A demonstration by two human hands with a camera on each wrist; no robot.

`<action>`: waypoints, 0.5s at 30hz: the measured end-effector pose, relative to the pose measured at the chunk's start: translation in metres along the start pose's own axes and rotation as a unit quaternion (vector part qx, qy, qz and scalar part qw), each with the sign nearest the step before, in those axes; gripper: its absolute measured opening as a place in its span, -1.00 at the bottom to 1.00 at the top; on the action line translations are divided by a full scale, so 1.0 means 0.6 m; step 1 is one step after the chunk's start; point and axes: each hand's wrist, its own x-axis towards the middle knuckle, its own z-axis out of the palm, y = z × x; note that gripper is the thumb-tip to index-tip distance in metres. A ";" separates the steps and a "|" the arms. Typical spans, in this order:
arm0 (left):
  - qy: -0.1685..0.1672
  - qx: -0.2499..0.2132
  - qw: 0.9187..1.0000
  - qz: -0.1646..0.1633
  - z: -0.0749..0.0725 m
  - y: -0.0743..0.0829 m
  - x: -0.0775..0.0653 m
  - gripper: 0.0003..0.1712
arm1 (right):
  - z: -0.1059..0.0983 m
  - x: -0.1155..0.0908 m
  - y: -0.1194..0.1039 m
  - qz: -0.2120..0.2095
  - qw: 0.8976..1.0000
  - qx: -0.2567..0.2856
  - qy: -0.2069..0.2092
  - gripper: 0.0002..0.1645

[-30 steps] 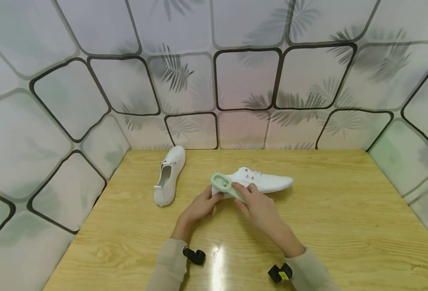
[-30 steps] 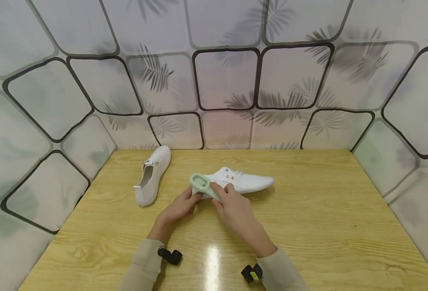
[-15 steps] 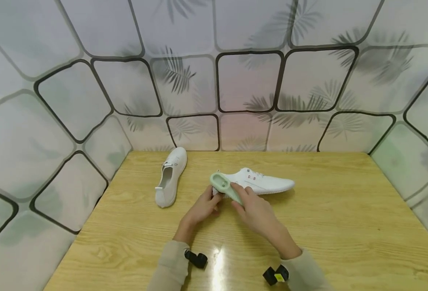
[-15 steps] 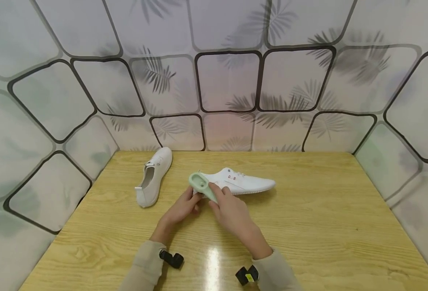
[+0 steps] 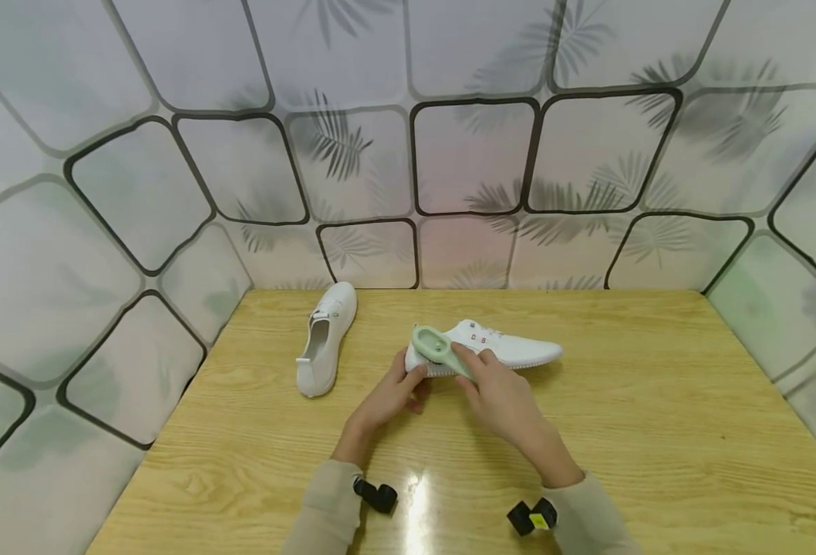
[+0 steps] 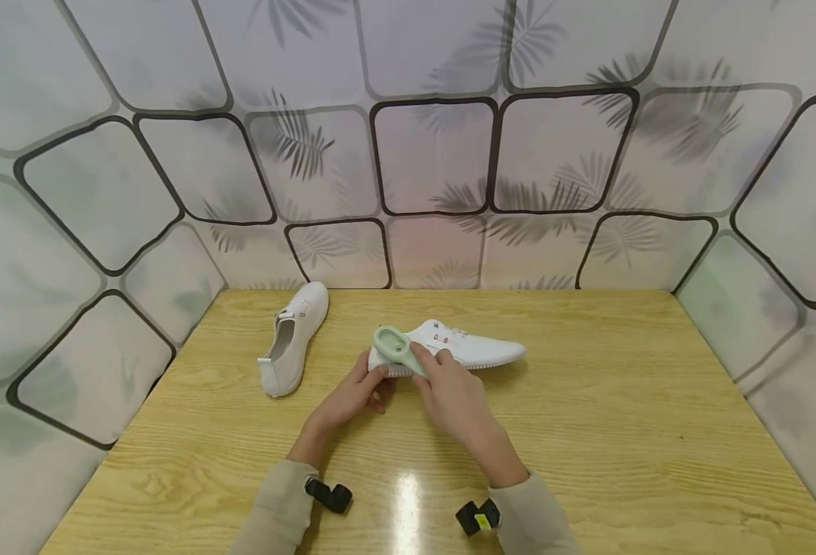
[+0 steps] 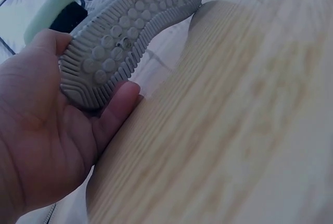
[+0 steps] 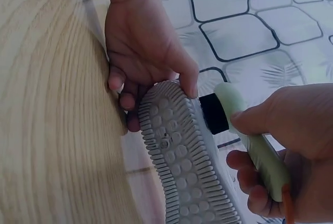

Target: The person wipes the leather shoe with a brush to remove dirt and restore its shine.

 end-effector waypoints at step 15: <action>-0.016 0.048 0.999 0.007 0.001 0.002 0.004 -0.22 | -0.011 0.004 0.002 -0.016 1.000 -0.009 -0.014 -0.40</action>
